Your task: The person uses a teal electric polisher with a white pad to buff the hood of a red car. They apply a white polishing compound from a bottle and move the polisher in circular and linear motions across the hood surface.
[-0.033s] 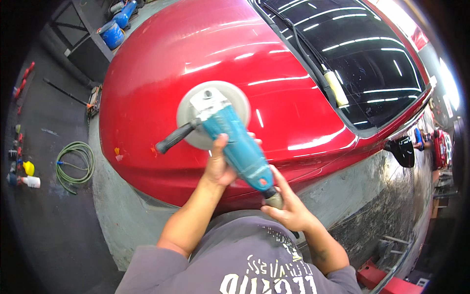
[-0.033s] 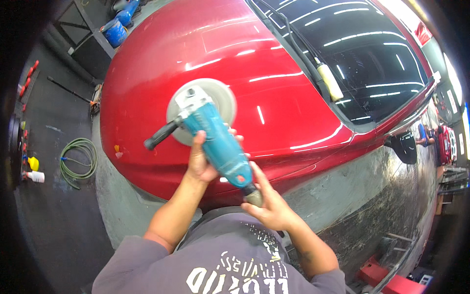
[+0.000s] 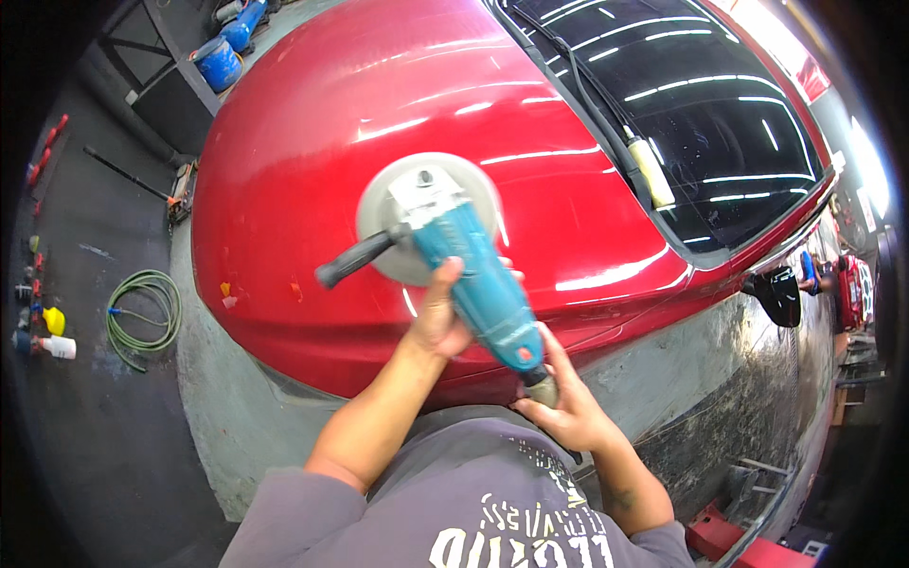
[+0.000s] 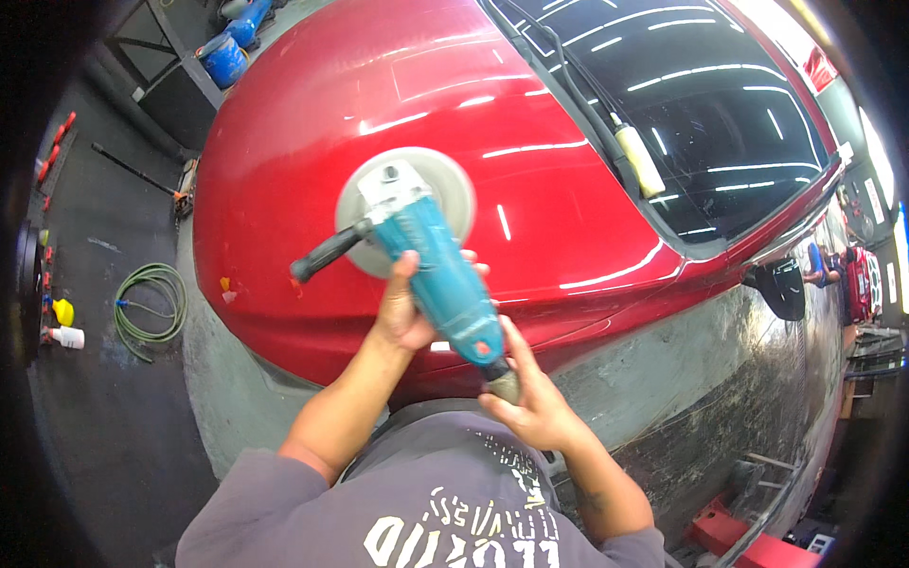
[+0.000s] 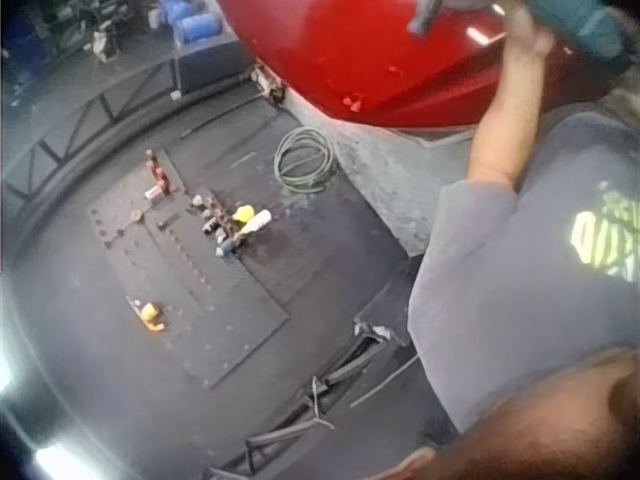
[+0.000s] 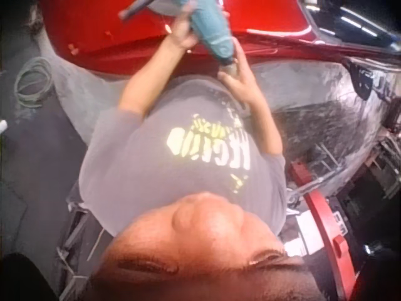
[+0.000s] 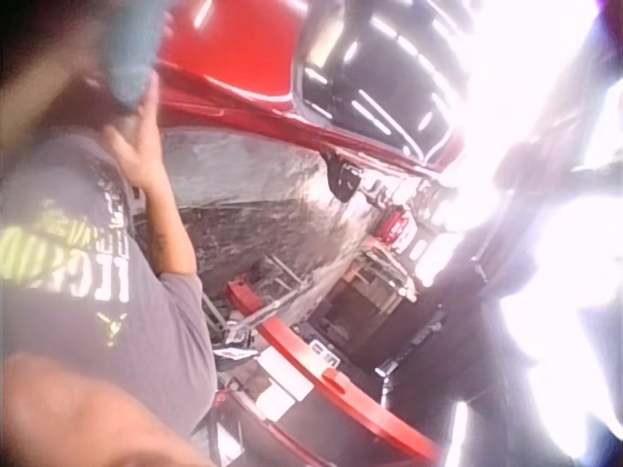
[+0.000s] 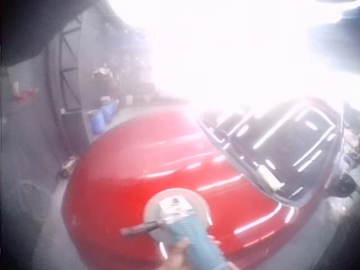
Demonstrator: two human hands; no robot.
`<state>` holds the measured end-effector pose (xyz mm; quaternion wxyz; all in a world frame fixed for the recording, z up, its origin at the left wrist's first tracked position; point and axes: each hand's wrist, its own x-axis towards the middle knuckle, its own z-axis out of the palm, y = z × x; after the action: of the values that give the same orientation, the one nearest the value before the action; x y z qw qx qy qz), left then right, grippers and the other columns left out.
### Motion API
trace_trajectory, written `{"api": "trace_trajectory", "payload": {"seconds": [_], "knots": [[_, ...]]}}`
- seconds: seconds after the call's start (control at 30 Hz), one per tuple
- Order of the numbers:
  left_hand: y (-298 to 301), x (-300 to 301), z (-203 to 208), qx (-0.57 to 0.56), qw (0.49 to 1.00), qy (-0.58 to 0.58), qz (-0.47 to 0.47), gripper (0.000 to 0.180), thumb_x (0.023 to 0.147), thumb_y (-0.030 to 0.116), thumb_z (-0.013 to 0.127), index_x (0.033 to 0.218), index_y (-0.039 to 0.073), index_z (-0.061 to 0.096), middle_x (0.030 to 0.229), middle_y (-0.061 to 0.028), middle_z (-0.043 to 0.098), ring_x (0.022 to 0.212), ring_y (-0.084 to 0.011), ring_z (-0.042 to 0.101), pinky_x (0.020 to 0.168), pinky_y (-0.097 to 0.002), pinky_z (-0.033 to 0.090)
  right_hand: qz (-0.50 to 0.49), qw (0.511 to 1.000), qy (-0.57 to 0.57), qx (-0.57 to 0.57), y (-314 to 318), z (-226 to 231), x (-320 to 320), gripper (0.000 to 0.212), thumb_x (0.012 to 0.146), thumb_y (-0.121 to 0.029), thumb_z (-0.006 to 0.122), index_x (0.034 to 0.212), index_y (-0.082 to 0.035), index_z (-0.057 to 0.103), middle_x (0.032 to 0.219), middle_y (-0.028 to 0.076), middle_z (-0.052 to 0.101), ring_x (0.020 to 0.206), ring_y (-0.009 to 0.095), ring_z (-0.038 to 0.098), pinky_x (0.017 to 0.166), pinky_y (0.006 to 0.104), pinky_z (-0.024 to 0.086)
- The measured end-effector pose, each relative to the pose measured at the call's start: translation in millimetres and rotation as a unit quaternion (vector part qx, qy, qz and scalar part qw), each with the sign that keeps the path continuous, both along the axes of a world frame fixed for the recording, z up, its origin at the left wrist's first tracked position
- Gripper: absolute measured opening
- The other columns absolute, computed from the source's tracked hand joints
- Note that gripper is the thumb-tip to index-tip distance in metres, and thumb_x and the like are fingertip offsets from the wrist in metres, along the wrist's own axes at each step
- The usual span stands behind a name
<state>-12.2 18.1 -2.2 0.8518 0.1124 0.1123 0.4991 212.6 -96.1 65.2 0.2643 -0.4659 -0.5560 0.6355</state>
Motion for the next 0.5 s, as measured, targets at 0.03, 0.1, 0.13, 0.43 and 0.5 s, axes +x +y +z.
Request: {"api": "trace_trajectory", "payload": {"seconds": [0.03,0.1,0.13,0.43,0.5], "knots": [[6,28,-2,-0.003,1.0,0.013,-0.026,0.077,0.094,0.058,0.081,0.143,0.004,0.055,0.13,-0.0164,0.069,0.128,-0.0347,0.069,0.109,-0.0641,0.058,-0.049,0.998,-0.025,0.005,-14,1,15,0.111,0.094,0.006,0.07,0.179,-0.015,0.001,0.128,0.013,0.062,0.097,0.014,0.061,0.088,0.0345,0.055],[20,76,2,0.006,0.996,0.018,-0.084,0.07,0.093,0.053,0.084,0.137,0.005,0.059,0.122,-0.0136,0.071,0.116,-0.0291,0.072,0.103,-0.0544,0.062,-0.131,0.99,-0.049,-0.004,-33,9,40,0.112,0.093,0.004,0.07,0.179,-0.016,0.001,0.115,0.01,0.064,0.087,0.013,0.061,0.075,0.0315,0.054],[24,97,8,0.013,0.993,0.005,-0.119,0.066,0.092,0.05,0.087,0.133,0.006,0.061,0.117,-0.0114,0.071,0.108,-0.0251,0.074,0.098,-0.0497,0.063,-0.167,0.984,-0.054,-0.023,-41,16,48,0.113,0.092,0.003,0.07,0.179,-0.017,0.001,0.108,0.008,0.064,0.08,0.012,0.061,0.068,0.0294,0.053],[21,163,7,0.045,0.976,0.013,-0.211,0.059,0.098,0.046,0.082,0.136,0.008,0.059,0.117,-0.0079,0.07,0.106,-0.0209,0.072,0.095,-0.044,0.063,-0.318,0.936,-0.149,-0.034,-76,20,55,0.102,0.094,0.002,0.074,0.176,-0.016,0.014,0.101,0.005,0.063,0.067,0.01,0.059,0.055,0.026,0.052],[9,137,-4,0.045,0.985,0.004,-0.165,0.063,0.096,0.047,0.083,0.138,0.007,0.059,0.121,-0.0105,0.071,0.112,-0.0241,0.073,0.102,-0.0479,0.061,-0.269,0.95,-0.155,-0.03,-78,14,52,0.105,0.093,0.003,0.074,0.177,-0.016,0.014,0.103,0.005,0.064,0.071,0.01,0.059,0.06,0.026,0.052]]}}
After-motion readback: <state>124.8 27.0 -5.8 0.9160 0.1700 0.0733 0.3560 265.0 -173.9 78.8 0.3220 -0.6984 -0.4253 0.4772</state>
